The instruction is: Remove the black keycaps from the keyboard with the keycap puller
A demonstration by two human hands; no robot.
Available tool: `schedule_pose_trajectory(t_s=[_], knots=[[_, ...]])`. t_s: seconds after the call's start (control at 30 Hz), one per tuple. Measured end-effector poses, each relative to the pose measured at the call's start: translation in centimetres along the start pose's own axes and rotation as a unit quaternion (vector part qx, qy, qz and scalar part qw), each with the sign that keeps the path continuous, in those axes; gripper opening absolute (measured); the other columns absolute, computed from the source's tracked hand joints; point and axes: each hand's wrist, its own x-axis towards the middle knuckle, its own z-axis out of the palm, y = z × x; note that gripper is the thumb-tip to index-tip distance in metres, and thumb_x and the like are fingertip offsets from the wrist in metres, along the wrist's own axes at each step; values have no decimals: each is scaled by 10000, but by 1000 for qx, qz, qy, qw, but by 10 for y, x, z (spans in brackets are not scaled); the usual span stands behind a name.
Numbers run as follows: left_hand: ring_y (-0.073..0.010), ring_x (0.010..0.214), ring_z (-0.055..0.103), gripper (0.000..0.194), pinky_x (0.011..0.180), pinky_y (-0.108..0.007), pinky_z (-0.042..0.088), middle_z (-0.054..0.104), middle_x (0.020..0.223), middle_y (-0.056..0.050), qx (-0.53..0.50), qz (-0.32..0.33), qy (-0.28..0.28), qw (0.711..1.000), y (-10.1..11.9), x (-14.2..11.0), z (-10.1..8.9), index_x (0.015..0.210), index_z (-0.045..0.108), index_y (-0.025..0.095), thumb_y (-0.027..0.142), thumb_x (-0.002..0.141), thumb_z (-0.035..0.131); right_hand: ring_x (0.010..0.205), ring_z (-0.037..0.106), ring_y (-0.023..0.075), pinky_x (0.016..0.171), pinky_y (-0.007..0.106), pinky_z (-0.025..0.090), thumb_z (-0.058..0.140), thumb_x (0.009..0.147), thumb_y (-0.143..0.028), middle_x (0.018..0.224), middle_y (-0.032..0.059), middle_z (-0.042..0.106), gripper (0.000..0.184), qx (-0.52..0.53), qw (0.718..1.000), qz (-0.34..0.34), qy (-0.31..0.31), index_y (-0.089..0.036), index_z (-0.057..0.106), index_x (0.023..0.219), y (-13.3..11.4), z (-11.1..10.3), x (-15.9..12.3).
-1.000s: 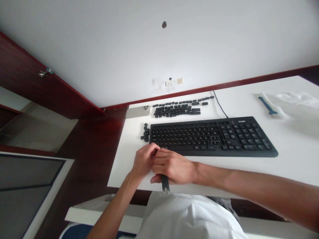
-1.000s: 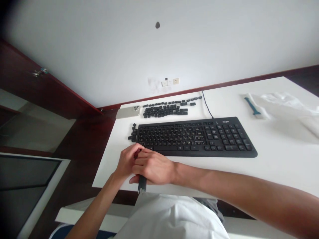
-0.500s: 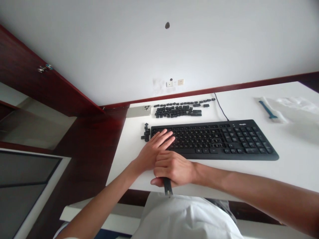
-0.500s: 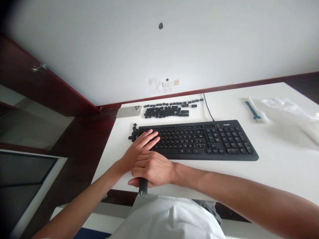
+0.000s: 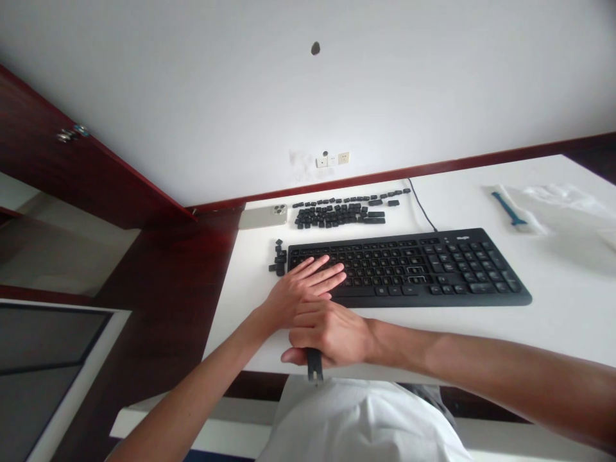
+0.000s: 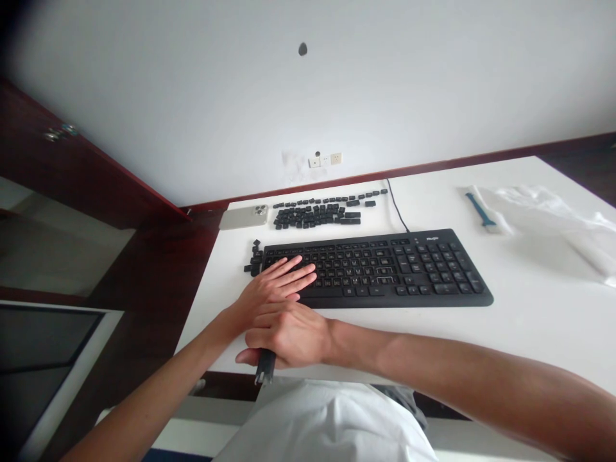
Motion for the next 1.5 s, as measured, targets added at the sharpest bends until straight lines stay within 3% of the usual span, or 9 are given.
schedule_pose_trajectory(t_s=[0.43, 0.53, 0.7, 0.93, 1.03, 1.13, 1.27, 1.37, 1.5], knots=[[-222, 1625, 191, 520, 1315, -460, 256, 370, 1689, 27, -19, -5, 3, 1000, 2, -1, 1, 1645, 338, 273, 297, 1127, 373, 654, 541, 161, 710, 312, 417, 518, 1081, -356, 694, 26, 631, 404, -14, 1000, 0, -20, -168, 646, 747, 1, -4, 0], [-215, 1621, 210, 512, 1318, -457, 254, 395, 1677, 32, -41, -15, 5, 999, 2, 0, -1, 1633, 369, 282, 264, 1121, 368, 630, 517, 153, 690, 310, 411, 556, 1062, -331, 657, 6, 595, 385, -9, 999, -32, 29, -175, 623, 716, -11, -2, 5], [-200, 1618, 222, 517, 1327, -450, 239, 382, 1682, 39, -91, -25, -5, 996, 3, 0, -6, 1635, 366, 289, 257, 1120, 341, 544, 436, 134, 605, 313, 366, 661, 1000, -329, 554, -58, 436, 380, 13, 975, -163, 148, -199, 585, 651, -49, 13, 19], [-229, 1634, 162, 500, 1325, -476, 260, 325, 1714, 28, -86, -49, 2, 995, 8, 0, -10, 1619, 403, 296, 313, 1121, 360, 570, 467, 143, 631, 312, 385, 678, 992, -352, 581, -43, 481, 374, -55, 978, -172, 108, -190, 592, 666, -41, 8, 14], [-234, 1639, 131, 493, 1338, -480, 235, 323, 1719, -2, -82, -67, 15, 994, 8, 0, -10, 1605, 432, 256, 306, 1120, 360, 602, 482, 151, 660, 314, 400, 622, 1020, -341, 601, -24, 526, 382, -17, 992, -112, 57, -200, 564, 669, -29, -11, 15], [-270, 1637, 140, 475, 1340, -539, 209, 385, 1691, -34, -100, -86, 38, 990, 3, 2, -9, 1565, 489, 252, 349, 1109, 396, 641, 482, 135, 667, 291, 410, 580, 1028, -285, 637, -14, 547, 380, 120, 991, 41, 46, -195, 526, 663, -13, -38, 21], [-297, 1604, 259, 416, 1316, -604, 232, 564, 1547, -69, -128, -146, 104, 975, -12, 5, -7, 1481, 569, 268, 360, 1104, 420, 622, 417, 108, 600, 260, 368, 592, 1014, -394, 652, -31, 498, 387, 259, 914, 259, 175, -181, 540, 695, 19, -70, 26], [-273, 1577, 322, 389, 1310, -586, 256, 590, 1508, -57, -160, -170, 143, 962, -21, 5, -7, 1447, 589, 281, 338, 1115, 396, 585, 339, 101, 567, 269, 318, 580, 1005, -470, 608, -53, 370, 472, 299, 855, 334, 260, -208, 422, 646, 46, -84, 23], [-242, 1574, 328, 407, 1308, -552, 273, 580, 1520, -41, -216, -199, 166, 941, -25, 2, -7, 1436, 600, 297, 353, 1130, 338, 562, 284, 99, 556, 274, 308, 647, 956, -492, 599, -71, 259, 533, 370, 784, 372, 331, -231, 313, 633, 68, -87, 17]])
